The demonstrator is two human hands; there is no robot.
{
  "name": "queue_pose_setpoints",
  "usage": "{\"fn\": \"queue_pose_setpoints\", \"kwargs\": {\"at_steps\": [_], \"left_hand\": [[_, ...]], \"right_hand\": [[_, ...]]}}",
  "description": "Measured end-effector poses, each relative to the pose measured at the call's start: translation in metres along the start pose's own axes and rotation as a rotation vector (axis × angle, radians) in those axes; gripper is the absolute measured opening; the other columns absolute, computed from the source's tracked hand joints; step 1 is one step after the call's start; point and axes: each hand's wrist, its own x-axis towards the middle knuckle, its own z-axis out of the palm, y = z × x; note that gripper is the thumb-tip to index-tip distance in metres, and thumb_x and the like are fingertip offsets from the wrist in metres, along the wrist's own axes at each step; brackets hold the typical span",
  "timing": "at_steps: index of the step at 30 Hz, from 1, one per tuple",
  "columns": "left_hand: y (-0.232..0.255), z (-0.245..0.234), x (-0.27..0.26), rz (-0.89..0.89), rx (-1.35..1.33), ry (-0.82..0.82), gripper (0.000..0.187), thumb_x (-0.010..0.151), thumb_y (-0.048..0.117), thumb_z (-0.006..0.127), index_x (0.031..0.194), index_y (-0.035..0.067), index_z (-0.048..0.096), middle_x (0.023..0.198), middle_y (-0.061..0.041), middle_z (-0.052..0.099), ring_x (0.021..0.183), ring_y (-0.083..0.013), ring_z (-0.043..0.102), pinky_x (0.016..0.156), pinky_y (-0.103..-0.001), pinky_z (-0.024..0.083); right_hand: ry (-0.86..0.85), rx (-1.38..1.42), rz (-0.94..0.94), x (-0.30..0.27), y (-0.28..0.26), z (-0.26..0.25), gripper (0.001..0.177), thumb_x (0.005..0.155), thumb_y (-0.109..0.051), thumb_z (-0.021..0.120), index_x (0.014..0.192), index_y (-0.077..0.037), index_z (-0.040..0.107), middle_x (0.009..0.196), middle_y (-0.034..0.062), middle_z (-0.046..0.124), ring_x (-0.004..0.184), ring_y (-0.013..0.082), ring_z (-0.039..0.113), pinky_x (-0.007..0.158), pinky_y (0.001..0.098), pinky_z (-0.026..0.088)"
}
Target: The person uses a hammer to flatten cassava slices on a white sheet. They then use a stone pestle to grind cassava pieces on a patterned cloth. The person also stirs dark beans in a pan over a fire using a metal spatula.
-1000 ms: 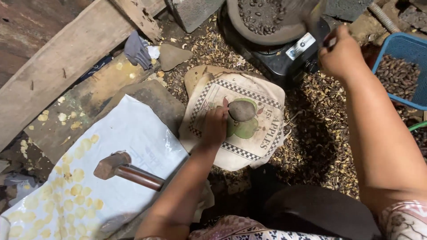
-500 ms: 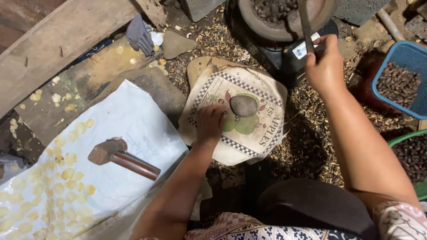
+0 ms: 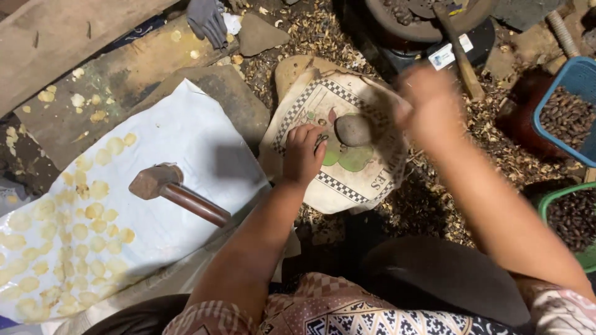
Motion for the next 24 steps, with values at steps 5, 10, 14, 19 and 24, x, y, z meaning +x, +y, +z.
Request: {"fn": "queue_pose_setpoints", "kwargs": {"at_steps": [5,10,14,19,24], "left_hand": [[-0.021,0.018,-0.006,-0.039,0.066,-0.031,0.022,0.090,0.022,0.073,0.110,0.016,0.067,0.107,-0.005,0.058,0.107,-0.0319,0.060,0.096,-0.048,0.051],[-0.010,0.033,-0.001,-0.055,0.155,0.000,0.024,0.078,0.033,0.082,0.099,0.030,0.071,0.105,0.002,0.058,0.106,-0.0285,0.059,0.091,-0.048,0.049],[-0.003,0.027,0.002,-0.072,0.208,0.002,0.035,0.073,0.037,0.086,0.103,0.034,0.069,0.111,0.005,0.058,0.112,-0.0242,0.058,0.095,-0.046,0.046],[-0.038,0.015,-0.004,0.079,0.083,-0.054,0.040,0.083,0.024,0.081,0.119,0.018,0.067,0.110,-0.006,0.058,0.104,-0.0323,0.061,0.090,-0.047,0.049],[-0.041,0.020,-0.010,0.094,0.058,0.036,0.023,0.097,0.019,0.066,0.119,0.017,0.068,0.107,-0.006,0.058,0.105,-0.0311,0.060,0.093,-0.044,0.051]], "right_hand": [[-0.353,0.303,-0.054,-0.038,-0.014,0.111,0.062,0.083,-0.021,0.080,0.138,-0.008,0.053,0.135,0.0274,0.050,0.120,0.0552,0.056,0.100,0.0601,0.051],[-0.329,0.545,0.444,-0.060,0.010,0.103,0.042,0.096,-0.039,0.068,0.130,-0.015,0.061,0.118,0.0259,0.067,0.108,0.0524,0.064,0.091,0.0585,0.053],[-0.479,0.218,0.270,-0.064,0.014,0.120,0.053,0.098,-0.040,0.065,0.140,-0.014,0.044,0.120,0.0261,0.053,0.098,0.0606,0.065,0.084,0.0660,0.056],[-0.347,0.315,0.115,-0.050,-0.017,0.117,0.054,0.103,-0.036,0.059,0.150,-0.016,0.040,0.117,0.0258,0.053,0.099,0.0596,0.064,0.081,0.0656,0.055],[-0.343,0.246,0.004,-0.048,-0.020,0.128,0.051,0.103,-0.037,0.057,0.146,-0.014,0.046,0.116,0.0251,0.053,0.095,0.0549,0.065,0.076,0.0618,0.058]]}}
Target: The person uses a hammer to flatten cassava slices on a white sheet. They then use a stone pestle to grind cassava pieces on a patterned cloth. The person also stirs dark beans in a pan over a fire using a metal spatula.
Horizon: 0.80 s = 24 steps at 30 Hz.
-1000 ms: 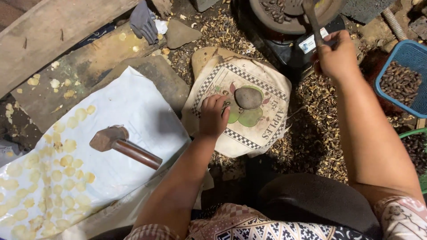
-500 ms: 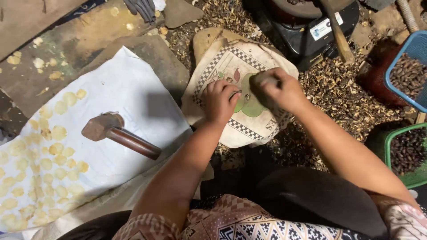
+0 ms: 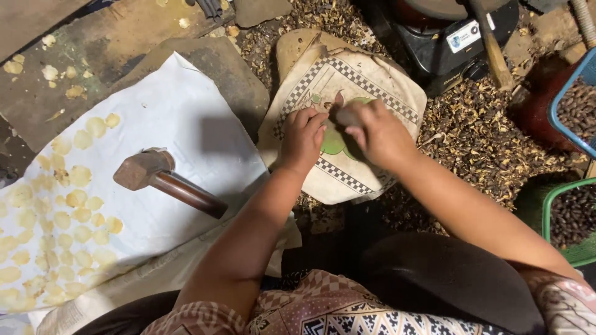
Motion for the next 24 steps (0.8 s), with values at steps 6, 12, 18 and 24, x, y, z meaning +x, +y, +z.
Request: {"fn": "queue_pose_setpoints", "kwargs": {"at_steps": [6,12,18,24], "left_hand": [[0.006,-0.011,0.007,-0.020,-0.023,-0.011,0.026,0.097,0.017,0.062,0.123,0.018,0.067,0.106,-0.006,0.058,0.104,-0.0319,0.060,0.091,-0.044,0.051],[0.014,-0.007,0.010,-0.177,-0.003,0.053,0.024,0.089,0.011,0.071,0.112,0.016,0.069,0.119,-0.007,0.059,0.111,-0.0335,0.059,0.093,-0.046,0.052],[0.030,0.003,0.018,-0.201,0.130,-0.018,0.027,0.075,0.033,0.086,0.097,0.028,0.072,0.113,0.003,0.057,0.110,-0.0280,0.057,0.091,-0.049,0.049],[0.014,-0.007,0.001,-0.169,0.144,-0.006,0.042,0.084,0.024,0.075,0.125,0.019,0.064,0.122,-0.004,0.056,0.119,-0.0291,0.057,0.100,-0.045,0.048]], "right_hand": [[-0.172,0.185,0.262,0.012,0.014,-0.006,0.053,0.099,-0.035,0.063,0.145,-0.022,0.041,0.121,0.0283,0.060,0.110,0.0538,0.064,0.093,0.0636,0.052],[-0.147,0.016,0.222,-0.013,-0.015,-0.010,0.054,0.100,-0.039,0.057,0.147,-0.019,0.043,0.119,0.0283,0.058,0.101,0.0569,0.066,0.085,0.0647,0.056],[-0.057,0.098,0.291,-0.010,-0.003,-0.019,0.051,0.102,-0.036,0.059,0.147,-0.019,0.041,0.118,0.0273,0.057,0.102,0.0583,0.064,0.086,0.0659,0.054],[-0.058,-0.071,0.001,0.002,-0.024,-0.009,0.053,0.099,-0.038,0.061,0.147,-0.020,0.046,0.119,0.0231,0.054,0.100,0.0544,0.066,0.083,0.0639,0.057]]}}
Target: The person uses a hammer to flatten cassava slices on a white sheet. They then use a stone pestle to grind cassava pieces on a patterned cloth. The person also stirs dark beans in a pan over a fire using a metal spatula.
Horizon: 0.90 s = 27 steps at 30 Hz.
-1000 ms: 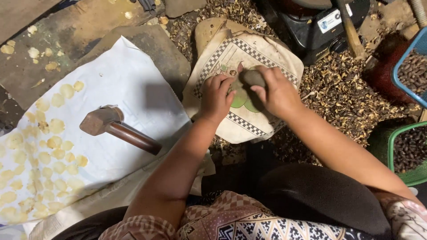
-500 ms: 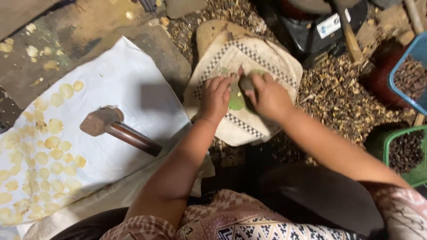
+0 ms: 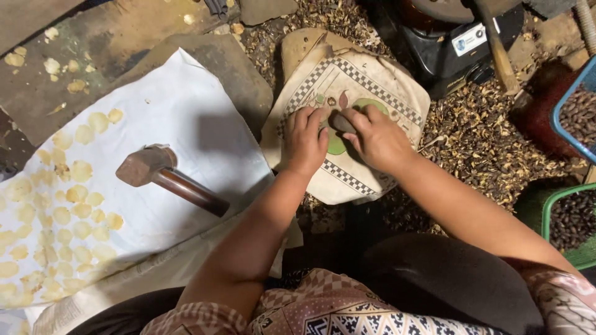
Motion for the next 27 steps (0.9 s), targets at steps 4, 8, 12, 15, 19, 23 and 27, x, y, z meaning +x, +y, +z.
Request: {"fn": "queue_pose_setpoints", "kwargs": {"at_steps": [4,8,12,15,19,23,27], "left_hand": [[-0.008,0.000,-0.004,0.032,-0.061,0.008,0.030,0.089,0.017,0.072,0.118,0.016,0.067,0.113,-0.006,0.059,0.111,-0.0293,0.060,0.096,-0.042,0.050],[-0.016,-0.001,0.000,0.072,-0.130,-0.013,0.024,0.092,0.017,0.069,0.116,0.014,0.068,0.108,-0.007,0.058,0.105,-0.0321,0.060,0.092,-0.043,0.051],[-0.015,0.000,0.000,0.024,-0.135,0.015,0.017,0.093,0.018,0.071,0.109,0.015,0.066,0.107,-0.007,0.058,0.103,-0.0328,0.061,0.091,-0.043,0.051],[-0.018,0.020,0.000,-0.004,-0.076,0.035,0.023,0.083,0.025,0.082,0.101,0.020,0.069,0.107,-0.002,0.059,0.104,-0.0288,0.061,0.091,-0.044,0.051],[0.012,0.011,0.008,-0.050,-0.054,-0.015,0.024,0.075,0.033,0.086,0.095,0.032,0.073,0.103,0.006,0.058,0.105,-0.0239,0.059,0.089,-0.044,0.049],[0.006,0.010,0.010,-0.032,0.006,-0.046,0.037,0.073,0.031,0.088,0.105,0.026,0.071,0.112,0.002,0.060,0.109,-0.0260,0.059,0.091,-0.048,0.048],[-0.002,-0.013,-0.002,0.009,-0.002,0.004,0.034,0.092,0.018,0.070,0.125,0.019,0.066,0.113,-0.005,0.057,0.107,-0.0290,0.059,0.092,-0.045,0.048]], "right_hand": [[0.077,0.181,0.075,0.011,0.022,0.012,0.052,0.103,-0.032,0.060,0.148,-0.012,0.043,0.118,0.0284,0.055,0.099,0.0601,0.063,0.081,0.0682,0.055],[-0.157,0.254,0.247,0.026,0.027,0.003,0.049,0.100,-0.035,0.062,0.142,-0.018,0.043,0.117,0.0297,0.061,0.108,0.0563,0.063,0.094,0.0656,0.051],[-0.246,0.027,0.190,0.032,0.016,-0.013,0.046,0.098,-0.036,0.061,0.138,-0.016,0.047,0.113,0.0279,0.064,0.103,0.0527,0.068,0.090,0.0614,0.055],[-0.233,-0.019,0.094,0.019,0.000,-0.018,0.049,0.098,-0.036,0.059,0.143,-0.021,0.046,0.116,0.0265,0.061,0.100,0.0529,0.069,0.088,0.0618,0.055],[-0.275,0.102,0.211,-0.002,0.016,-0.015,0.054,0.097,-0.036,0.060,0.145,-0.018,0.043,0.116,0.0296,0.062,0.103,0.0568,0.066,0.091,0.0649,0.053],[-0.090,0.115,0.187,0.008,0.006,-0.010,0.052,0.102,-0.040,0.055,0.147,-0.018,0.039,0.114,0.0275,0.057,0.097,0.0580,0.066,0.085,0.0659,0.054],[-0.091,0.007,-0.014,0.011,-0.012,-0.001,0.055,0.100,-0.038,0.058,0.147,-0.015,0.043,0.113,0.0235,0.054,0.095,0.0559,0.067,0.082,0.0635,0.057]]}}
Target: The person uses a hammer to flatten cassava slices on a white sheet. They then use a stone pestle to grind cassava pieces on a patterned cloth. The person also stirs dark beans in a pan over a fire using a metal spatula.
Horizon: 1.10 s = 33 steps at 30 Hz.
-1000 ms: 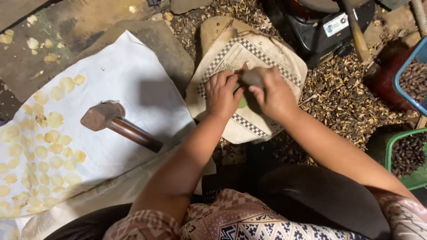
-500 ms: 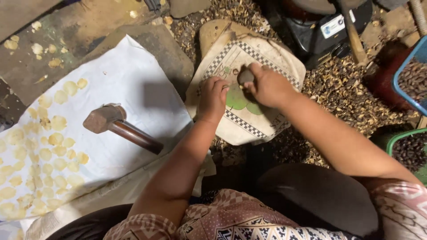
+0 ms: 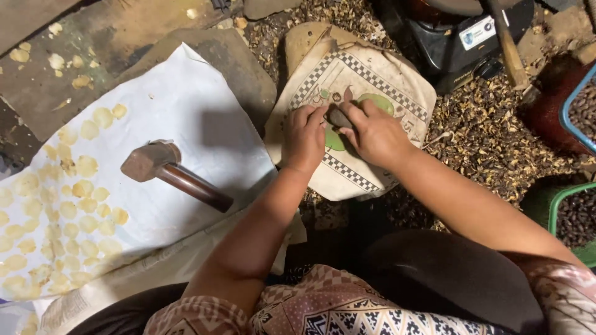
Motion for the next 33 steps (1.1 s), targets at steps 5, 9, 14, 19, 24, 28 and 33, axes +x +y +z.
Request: {"fn": "queue_pose_setpoints", "kwargs": {"at_steps": [5,9,14,19,24,28,33], "left_hand": [[-0.014,0.008,-0.003,0.009,-0.061,0.032,0.026,0.090,0.020,0.071,0.116,0.023,0.069,0.104,-0.003,0.059,0.097,-0.0285,0.061,0.086,-0.042,0.050],[-0.010,0.012,0.000,-0.004,-0.057,0.073,0.025,0.086,0.025,0.078,0.110,0.024,0.070,0.102,-0.001,0.059,0.096,-0.0274,0.061,0.085,-0.041,0.050],[0.001,0.014,0.009,-0.096,0.019,0.096,0.025,0.078,0.036,0.083,0.099,0.031,0.072,0.101,0.003,0.060,0.096,-0.0256,0.061,0.082,-0.043,0.050],[0.000,0.005,0.005,-0.069,0.042,0.043,0.030,0.077,0.040,0.084,0.103,0.033,0.072,0.104,0.002,0.059,0.099,-0.0271,0.060,0.085,-0.045,0.049],[-0.009,-0.031,-0.006,0.005,-0.025,-0.003,0.025,0.095,0.020,0.069,0.119,0.015,0.068,0.104,-0.009,0.061,0.096,-0.0333,0.062,0.086,-0.045,0.049],[-0.028,-0.016,-0.008,0.032,-0.082,-0.052,0.020,0.093,0.022,0.067,0.112,0.018,0.071,0.096,-0.005,0.061,0.089,-0.0314,0.062,0.081,-0.043,0.050],[-0.025,-0.009,-0.003,0.058,-0.022,0.012,0.017,0.092,0.026,0.070,0.108,0.022,0.071,0.094,-0.003,0.060,0.085,-0.0275,0.062,0.078,-0.043,0.051]], "right_hand": [[-0.002,0.135,0.220,0.003,0.017,0.009,0.053,0.102,-0.039,0.056,0.147,-0.015,0.040,0.117,0.0273,0.056,0.099,0.0572,0.066,0.085,0.0655,0.055],[-0.058,-0.055,0.230,0.012,0.023,0.025,0.049,0.100,-0.040,0.059,0.138,-0.012,0.048,0.118,0.0249,0.060,0.094,0.0531,0.070,0.082,0.0600,0.058],[-0.108,-0.119,0.118,0.003,0.001,-0.009,0.056,0.096,-0.035,0.061,0.147,-0.018,0.043,0.120,0.0247,0.058,0.097,0.0531,0.070,0.085,0.0618,0.057],[-0.039,-0.065,0.166,0.003,-0.004,-0.009,0.053,0.099,-0.039,0.057,0.145,-0.018,0.043,0.116,0.0236,0.057,0.089,0.0568,0.069,0.077,0.0641,0.056],[0.041,-0.064,-0.079,0.007,-0.001,0.015,0.052,0.098,-0.034,0.062,0.145,-0.018,0.048,0.120,0.0213,0.055,0.098,0.0530,0.068,0.081,0.0602,0.059],[-0.008,0.133,0.143,0.019,0.008,0.003,0.056,0.102,-0.039,0.058,0.149,-0.017,0.037,0.117,0.0260,0.055,0.099,0.0591,0.065,0.086,0.0663,0.054],[-0.198,0.158,0.293,0.030,0.014,-0.010,0.052,0.099,-0.037,0.059,0.144,-0.018,0.040,0.119,0.0276,0.065,0.113,0.0517,0.065,0.097,0.0619,0.051]]}}
